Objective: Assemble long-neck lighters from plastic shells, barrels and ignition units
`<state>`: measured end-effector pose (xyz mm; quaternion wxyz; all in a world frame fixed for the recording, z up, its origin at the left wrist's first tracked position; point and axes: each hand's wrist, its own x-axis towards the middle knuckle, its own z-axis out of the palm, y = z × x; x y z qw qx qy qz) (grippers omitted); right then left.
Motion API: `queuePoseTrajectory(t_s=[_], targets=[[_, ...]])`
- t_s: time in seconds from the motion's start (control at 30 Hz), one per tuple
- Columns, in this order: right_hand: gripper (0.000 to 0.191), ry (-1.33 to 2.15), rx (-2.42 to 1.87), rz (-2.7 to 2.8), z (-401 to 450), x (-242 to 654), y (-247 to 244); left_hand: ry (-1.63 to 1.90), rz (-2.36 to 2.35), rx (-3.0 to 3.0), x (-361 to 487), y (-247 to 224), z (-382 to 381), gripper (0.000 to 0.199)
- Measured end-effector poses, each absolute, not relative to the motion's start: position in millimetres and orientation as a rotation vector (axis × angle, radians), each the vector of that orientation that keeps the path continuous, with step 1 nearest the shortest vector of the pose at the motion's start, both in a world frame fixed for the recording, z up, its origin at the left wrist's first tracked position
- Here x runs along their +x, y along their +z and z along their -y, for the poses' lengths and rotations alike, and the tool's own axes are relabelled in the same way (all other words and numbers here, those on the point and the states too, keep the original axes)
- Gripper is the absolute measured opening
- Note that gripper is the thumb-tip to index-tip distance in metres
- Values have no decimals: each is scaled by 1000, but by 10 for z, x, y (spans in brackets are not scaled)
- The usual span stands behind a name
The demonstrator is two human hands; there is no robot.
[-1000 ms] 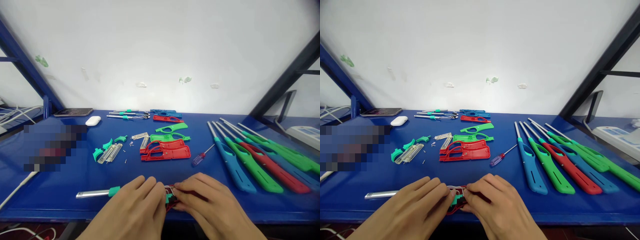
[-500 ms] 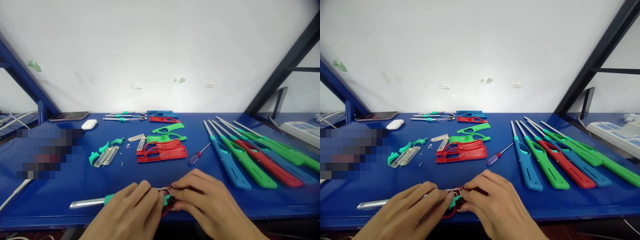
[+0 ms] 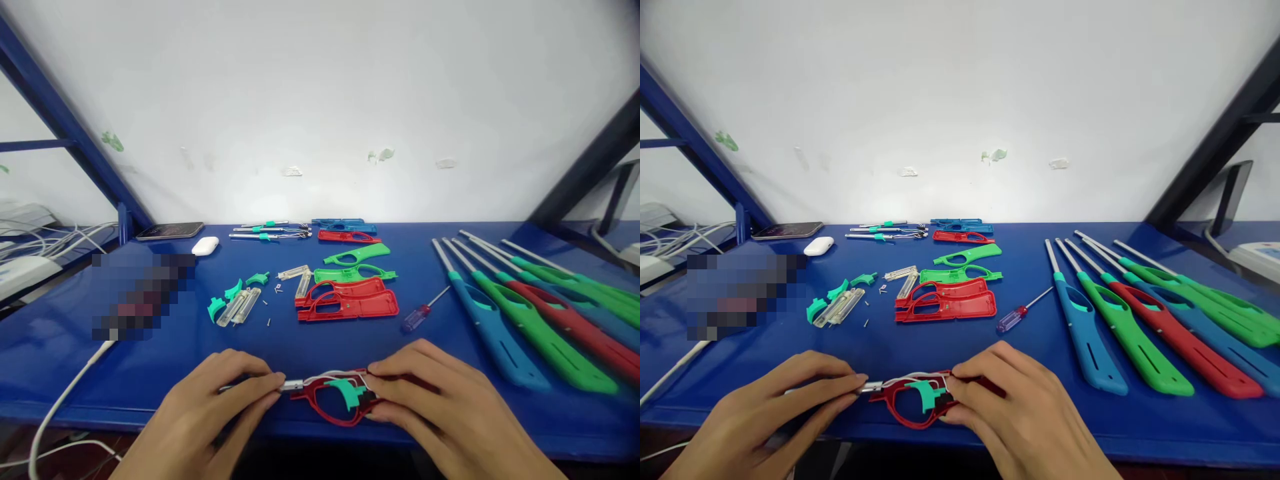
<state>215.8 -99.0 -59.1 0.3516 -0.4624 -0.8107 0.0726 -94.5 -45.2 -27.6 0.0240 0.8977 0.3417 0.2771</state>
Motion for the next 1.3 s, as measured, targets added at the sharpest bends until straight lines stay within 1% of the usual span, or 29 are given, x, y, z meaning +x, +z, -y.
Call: queuePoseTrajectory(t_s=[0.2,0.4,0.5,0.83,1.0,1.13,1.23,1.3], targets=[[17,196,-1189,2116,1003,2179,-599,804,-1024,2751,-908,-268,476,22],[16,197,-1192,2123,1030,2186,-610,721,-1026,2793,-953,-356,537,26],[16,186,-1191,2121,1017,2182,-594,737,-1046,2827,-968,-391,551,27],[19,75,-1160,2094,941,2160,-453,799,-998,2840,-935,-370,476,28],[18,-21,-1147,2093,943,2163,-450,733,-1053,2932,-966,-383,474,30],[14,-152,-1064,2040,971,2189,-445,798,-1172,2959,-934,-344,480,31],[8,-182,-1025,1999,969,2198,-412,949,-1287,2870,-950,-255,382,28],[9,-194,-1021,2001,939,2184,-365,1029,-1383,2810,-1015,-206,251,27]])
